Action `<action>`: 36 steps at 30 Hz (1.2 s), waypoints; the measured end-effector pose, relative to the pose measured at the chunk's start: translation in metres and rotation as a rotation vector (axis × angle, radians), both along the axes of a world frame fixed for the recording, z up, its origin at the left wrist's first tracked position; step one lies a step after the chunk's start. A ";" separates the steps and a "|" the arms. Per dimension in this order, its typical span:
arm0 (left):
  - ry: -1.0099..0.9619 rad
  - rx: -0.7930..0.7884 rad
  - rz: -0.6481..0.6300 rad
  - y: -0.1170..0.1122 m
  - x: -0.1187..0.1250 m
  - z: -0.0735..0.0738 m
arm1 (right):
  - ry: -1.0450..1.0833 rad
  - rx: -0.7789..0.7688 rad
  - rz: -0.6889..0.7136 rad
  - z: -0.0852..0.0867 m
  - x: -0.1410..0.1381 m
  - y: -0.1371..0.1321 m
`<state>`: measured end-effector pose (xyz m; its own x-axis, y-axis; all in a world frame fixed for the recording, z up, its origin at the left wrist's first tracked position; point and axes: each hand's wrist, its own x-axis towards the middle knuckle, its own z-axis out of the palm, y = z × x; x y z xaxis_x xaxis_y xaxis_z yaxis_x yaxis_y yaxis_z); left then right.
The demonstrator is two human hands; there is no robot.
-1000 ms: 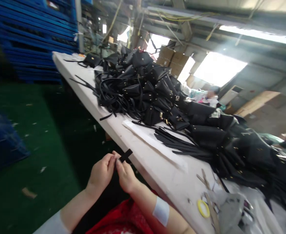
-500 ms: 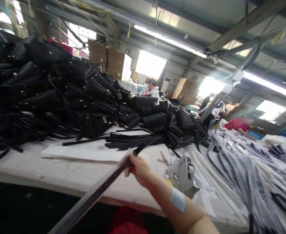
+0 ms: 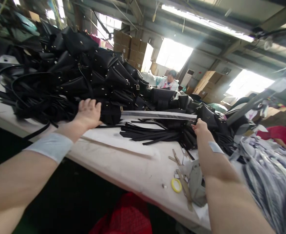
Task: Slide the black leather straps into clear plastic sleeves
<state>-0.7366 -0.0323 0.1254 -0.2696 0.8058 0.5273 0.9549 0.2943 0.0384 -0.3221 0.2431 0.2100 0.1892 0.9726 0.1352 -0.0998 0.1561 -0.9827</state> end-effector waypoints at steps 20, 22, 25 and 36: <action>0.004 -0.298 -0.627 0.089 0.210 -0.151 | -0.330 -0.109 0.406 -0.227 0.004 -0.222; -0.016 -0.316 -0.617 0.091 0.213 -0.149 | -0.327 -0.101 0.413 -0.227 0.003 -0.223; -0.063 -0.325 -0.586 0.093 0.216 -0.146 | -0.312 -0.093 0.420 -0.229 0.003 -0.229; -0.522 -0.309 -0.326 0.094 0.212 -0.136 | -0.291 -0.082 0.398 -0.226 0.008 -0.241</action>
